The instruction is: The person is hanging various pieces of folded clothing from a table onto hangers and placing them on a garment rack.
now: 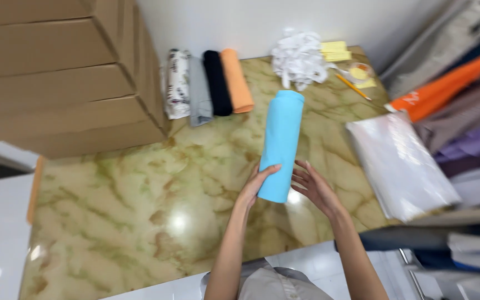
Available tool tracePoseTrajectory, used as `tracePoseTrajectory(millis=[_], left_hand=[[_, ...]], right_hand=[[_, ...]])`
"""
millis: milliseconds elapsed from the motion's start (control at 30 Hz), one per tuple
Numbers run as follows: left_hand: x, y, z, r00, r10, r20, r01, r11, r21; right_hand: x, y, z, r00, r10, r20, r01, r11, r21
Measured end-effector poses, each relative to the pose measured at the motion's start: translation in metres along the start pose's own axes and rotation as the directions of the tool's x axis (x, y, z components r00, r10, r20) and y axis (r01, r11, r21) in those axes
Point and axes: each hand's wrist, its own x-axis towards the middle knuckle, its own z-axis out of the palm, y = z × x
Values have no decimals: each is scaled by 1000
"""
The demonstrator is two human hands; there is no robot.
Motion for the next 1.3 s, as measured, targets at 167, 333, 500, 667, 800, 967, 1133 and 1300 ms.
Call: tracePoseTrajectory(millis=[167, 333, 500, 667, 800, 967, 1133, 1300], left_hand=[[-34, -34, 94, 987, -32, 158, 19, 996, 82], [-59, -82, 179, 951, -20, 307, -68, 960, 273], [-56, -164, 231, 950, 120, 288, -257, 825, 503], [-80, -210, 273, 920, 208, 331, -331, 865, 376], [-111, -210, 308, 891, 205, 405, -324, 913, 250], [-124, -215, 318, 894, 197, 402, -320, 910, 265], [-124, -215, 318, 861, 298, 413, -420, 874, 245], [-133, -202, 316, 886, 244, 394, -366, 890, 271]], right_hand=[[-47, 18, -52, 990, -68, -125, 90, 980, 177], [-105, 52, -142, 918, -68, -391, 205, 925, 321], [-155, 98, -223, 887, -41, -460, 292, 821, 491], [-183, 151, -304, 847, -70, -527, 386, 762, 520], [-228, 121, -279, 819, -145, -555, 498, 658, 565], [-239, 117, -285, 799, -171, -576, 557, 572, 603], [-218, 151, -322, 816, -196, -543, 548, 559, 622], [-207, 153, -307, 591, -508, -627, 776, 571, 268]])
